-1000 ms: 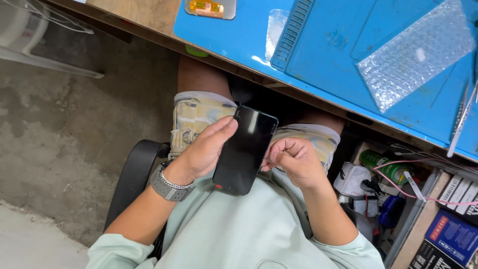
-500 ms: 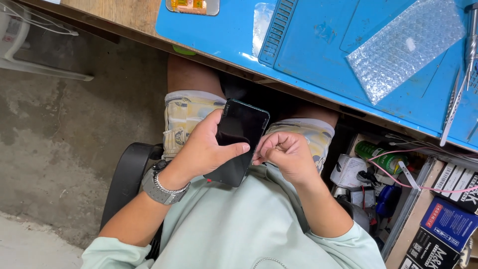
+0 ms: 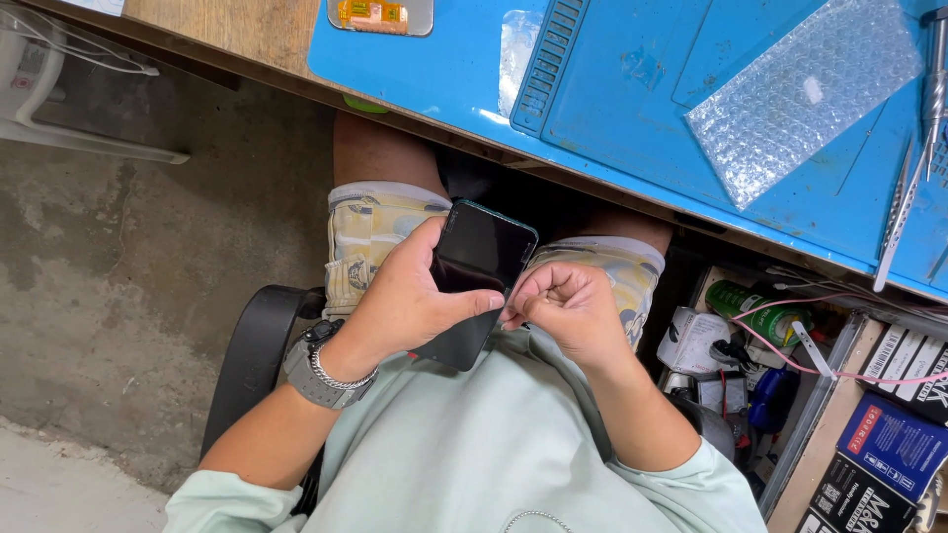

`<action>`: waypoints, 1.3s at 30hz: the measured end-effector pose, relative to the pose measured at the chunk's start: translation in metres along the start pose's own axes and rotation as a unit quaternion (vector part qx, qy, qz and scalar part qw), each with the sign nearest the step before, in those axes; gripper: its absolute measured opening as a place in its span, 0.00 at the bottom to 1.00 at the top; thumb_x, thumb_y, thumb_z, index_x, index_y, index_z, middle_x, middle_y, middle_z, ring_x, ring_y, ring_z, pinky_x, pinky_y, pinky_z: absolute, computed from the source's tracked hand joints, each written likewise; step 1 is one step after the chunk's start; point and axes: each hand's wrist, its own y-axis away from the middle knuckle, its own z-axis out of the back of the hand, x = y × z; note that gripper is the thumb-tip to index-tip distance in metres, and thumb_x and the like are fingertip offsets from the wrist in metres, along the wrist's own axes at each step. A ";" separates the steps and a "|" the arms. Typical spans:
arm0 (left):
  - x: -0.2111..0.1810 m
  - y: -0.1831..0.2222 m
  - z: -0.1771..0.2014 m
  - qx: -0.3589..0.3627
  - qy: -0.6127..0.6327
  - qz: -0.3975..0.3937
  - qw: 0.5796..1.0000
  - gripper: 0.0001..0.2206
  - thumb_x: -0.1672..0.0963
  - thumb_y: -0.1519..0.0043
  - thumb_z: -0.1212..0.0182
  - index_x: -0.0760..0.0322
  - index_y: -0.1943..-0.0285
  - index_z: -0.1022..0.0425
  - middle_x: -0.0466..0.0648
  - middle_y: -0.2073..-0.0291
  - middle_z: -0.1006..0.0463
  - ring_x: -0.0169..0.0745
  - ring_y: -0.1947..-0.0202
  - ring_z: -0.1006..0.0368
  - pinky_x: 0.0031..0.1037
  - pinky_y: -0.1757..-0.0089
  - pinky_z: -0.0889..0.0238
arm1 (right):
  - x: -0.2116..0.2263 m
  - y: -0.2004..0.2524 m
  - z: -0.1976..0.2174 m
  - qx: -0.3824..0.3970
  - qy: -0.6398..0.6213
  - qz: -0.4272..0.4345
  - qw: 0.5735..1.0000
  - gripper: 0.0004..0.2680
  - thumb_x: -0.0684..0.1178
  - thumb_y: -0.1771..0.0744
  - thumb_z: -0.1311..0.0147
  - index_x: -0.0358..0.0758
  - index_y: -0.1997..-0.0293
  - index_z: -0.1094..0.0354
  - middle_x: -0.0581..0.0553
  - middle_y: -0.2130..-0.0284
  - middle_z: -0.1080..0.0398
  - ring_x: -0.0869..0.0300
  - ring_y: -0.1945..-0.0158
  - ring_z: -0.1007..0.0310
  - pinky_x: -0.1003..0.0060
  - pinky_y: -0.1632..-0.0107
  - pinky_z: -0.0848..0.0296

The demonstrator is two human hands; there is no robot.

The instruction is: Inspecting a smartphone and using scissors to trim material at a repair station.

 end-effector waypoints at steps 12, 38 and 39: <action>0.002 -0.003 -0.002 -0.008 -0.009 -0.009 1.000 0.29 0.56 0.53 0.21 0.67 0.43 0.29 0.61 0.56 0.20 0.62 0.48 0.22 0.43 0.53 0.25 | -0.002 0.000 0.004 0.017 0.013 0.012 1.000 0.02 0.29 0.41 0.43 0.23 0.76 0.30 0.31 0.79 0.27 0.52 0.78 0.20 0.62 0.70 0.19; 0.020 -0.008 -0.009 0.026 0.093 -0.063 0.993 0.29 0.60 0.59 0.20 0.69 0.48 0.28 0.57 0.58 0.18 0.48 0.51 0.23 0.41 0.51 0.26 | -0.010 0.004 0.012 0.044 -0.047 0.036 0.997 0.03 0.28 0.42 0.42 0.20 0.76 0.32 0.30 0.81 0.30 0.47 0.80 0.21 0.57 0.74 0.19; 0.022 -0.008 -0.009 0.025 0.097 -0.068 0.993 0.30 0.59 0.60 0.18 0.68 0.48 0.27 0.57 0.57 0.18 0.48 0.51 0.22 0.41 0.50 0.26 | -0.010 0.005 0.013 0.047 -0.055 0.035 0.997 0.03 0.27 0.42 0.42 0.20 0.76 0.32 0.29 0.81 0.30 0.46 0.80 0.21 0.57 0.75 0.19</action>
